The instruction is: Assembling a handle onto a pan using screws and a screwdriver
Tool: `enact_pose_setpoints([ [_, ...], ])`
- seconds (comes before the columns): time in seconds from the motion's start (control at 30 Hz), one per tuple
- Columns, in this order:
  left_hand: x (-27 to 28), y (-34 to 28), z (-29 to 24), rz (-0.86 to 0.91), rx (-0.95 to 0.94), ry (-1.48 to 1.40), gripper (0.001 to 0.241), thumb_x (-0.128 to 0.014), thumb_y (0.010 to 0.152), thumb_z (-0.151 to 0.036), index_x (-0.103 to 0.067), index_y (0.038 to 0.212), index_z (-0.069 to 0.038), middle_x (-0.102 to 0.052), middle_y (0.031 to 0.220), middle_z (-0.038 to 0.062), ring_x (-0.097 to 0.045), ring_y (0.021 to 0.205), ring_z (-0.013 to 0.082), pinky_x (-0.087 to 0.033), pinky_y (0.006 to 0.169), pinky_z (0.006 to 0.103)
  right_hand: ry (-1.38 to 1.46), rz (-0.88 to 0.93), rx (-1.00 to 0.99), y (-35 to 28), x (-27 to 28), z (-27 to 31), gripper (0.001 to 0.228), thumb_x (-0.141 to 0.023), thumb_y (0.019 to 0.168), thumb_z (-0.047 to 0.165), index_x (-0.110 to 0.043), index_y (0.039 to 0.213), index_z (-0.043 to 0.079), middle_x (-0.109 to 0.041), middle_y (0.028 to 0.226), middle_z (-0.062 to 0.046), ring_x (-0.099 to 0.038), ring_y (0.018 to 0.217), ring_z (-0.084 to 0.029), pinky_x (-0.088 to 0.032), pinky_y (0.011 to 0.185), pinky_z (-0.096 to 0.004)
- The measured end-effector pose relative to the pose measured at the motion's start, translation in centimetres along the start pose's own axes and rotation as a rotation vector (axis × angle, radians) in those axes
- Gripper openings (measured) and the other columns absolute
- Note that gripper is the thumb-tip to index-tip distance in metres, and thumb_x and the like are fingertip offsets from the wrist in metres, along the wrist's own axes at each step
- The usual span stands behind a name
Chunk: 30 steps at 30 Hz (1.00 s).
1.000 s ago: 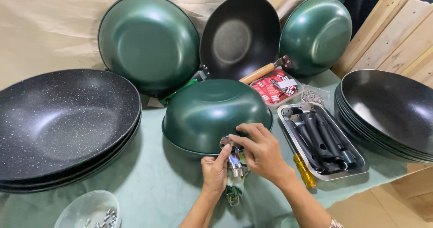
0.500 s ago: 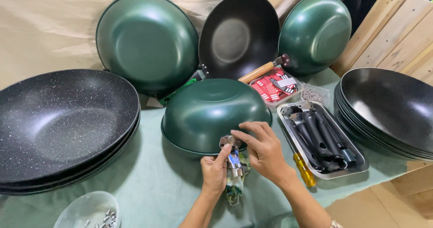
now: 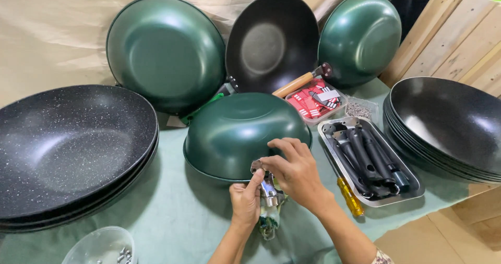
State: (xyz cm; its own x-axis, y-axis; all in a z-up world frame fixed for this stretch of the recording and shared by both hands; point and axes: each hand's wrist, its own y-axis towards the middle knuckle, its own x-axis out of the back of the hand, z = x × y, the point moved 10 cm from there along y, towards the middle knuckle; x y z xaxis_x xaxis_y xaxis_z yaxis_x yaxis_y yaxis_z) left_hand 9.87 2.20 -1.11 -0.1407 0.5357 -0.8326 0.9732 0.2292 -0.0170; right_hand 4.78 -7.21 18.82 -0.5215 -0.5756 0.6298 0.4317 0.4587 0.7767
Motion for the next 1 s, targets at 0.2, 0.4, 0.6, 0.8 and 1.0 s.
enact_pose_setpoints([
  [0.2, 0.5, 0.0, 0.3, -0.026, 0.016, 0.009, 0.012, -0.077, 0.085, 0.003, -0.073, 0.075, 0.008, -0.076, 0.087, 0.014, -0.071, 0.081, 0.0188, -0.06, 0.074, 0.0305, -0.057, -0.086, -0.011, 0.1, 0.3, 0.9, 0.004, -0.068, 0.093, 0.013, -0.066, 0.09, 0.014, -0.062, 0.097, 0.0, -0.059, 0.091, -0.026, -0.04, 0.072, -0.04],
  [0.4, 1.0, 0.2, 0.8, -0.021, 0.009, -0.014, 0.007, -0.075, 0.086, 0.006, -0.075, 0.08, 0.009, -0.077, 0.091, 0.018, -0.073, 0.084, 0.0198, -0.06, 0.079, 0.0298, -0.072, -0.072, -0.043, 0.3, 0.2, 0.9, 0.022, -0.069, 0.095, 0.016, -0.057, 0.079, 0.009, -0.061, 0.088, -0.002, -0.056, 0.082, -0.027, -0.036, 0.066, -0.039],
  [0.6, -0.1, -0.4, -0.1, -0.019, 0.032, 0.063, 0.011, -0.076, 0.086, 0.0, -0.076, 0.089, 0.011, -0.078, 0.094, 0.018, -0.075, 0.08, 0.0229, -0.063, 0.071, 0.0341, 0.327, 0.154, -0.395, -2.2, 1.0, -6.1, 0.029, -0.072, 0.094, 0.025, -0.071, 0.121, 0.015, -0.064, 0.121, -0.009, -0.062, 0.12, -0.022, -0.044, 0.108, -0.035],
  [0.8, 0.0, -0.3, -0.3, -0.023, 0.016, 0.077, 0.015, -0.077, 0.084, -0.001, -0.077, 0.09, 0.012, -0.077, 0.097, 0.016, -0.073, 0.084, 0.0229, -0.062, 0.075, 0.0363, 0.08, 0.503, -0.682, -13.6, -1.6, -14.1, 0.013, -0.068, 0.091, 0.026, -0.075, 0.098, 0.017, -0.067, 0.098, -0.001, -0.068, 0.079, -0.022, -0.05, 0.076, -0.037],
  [1.0, 0.7, -0.1, -0.2, -0.012, -0.019, 0.073, 0.011, -0.078, 0.085, 0.001, -0.075, 0.078, 0.01, -0.077, 0.094, 0.016, -0.073, 0.085, 0.0217, -0.063, 0.074, 0.0342, -0.121, 0.775, -0.871, -23.2, -4.6, -15.4, 0.026, -0.068, 0.088, 0.043, -0.077, 0.103, 0.023, -0.067, 0.102, 0.007, -0.068, 0.099, -0.02, -0.052, 0.074, -0.043],
])
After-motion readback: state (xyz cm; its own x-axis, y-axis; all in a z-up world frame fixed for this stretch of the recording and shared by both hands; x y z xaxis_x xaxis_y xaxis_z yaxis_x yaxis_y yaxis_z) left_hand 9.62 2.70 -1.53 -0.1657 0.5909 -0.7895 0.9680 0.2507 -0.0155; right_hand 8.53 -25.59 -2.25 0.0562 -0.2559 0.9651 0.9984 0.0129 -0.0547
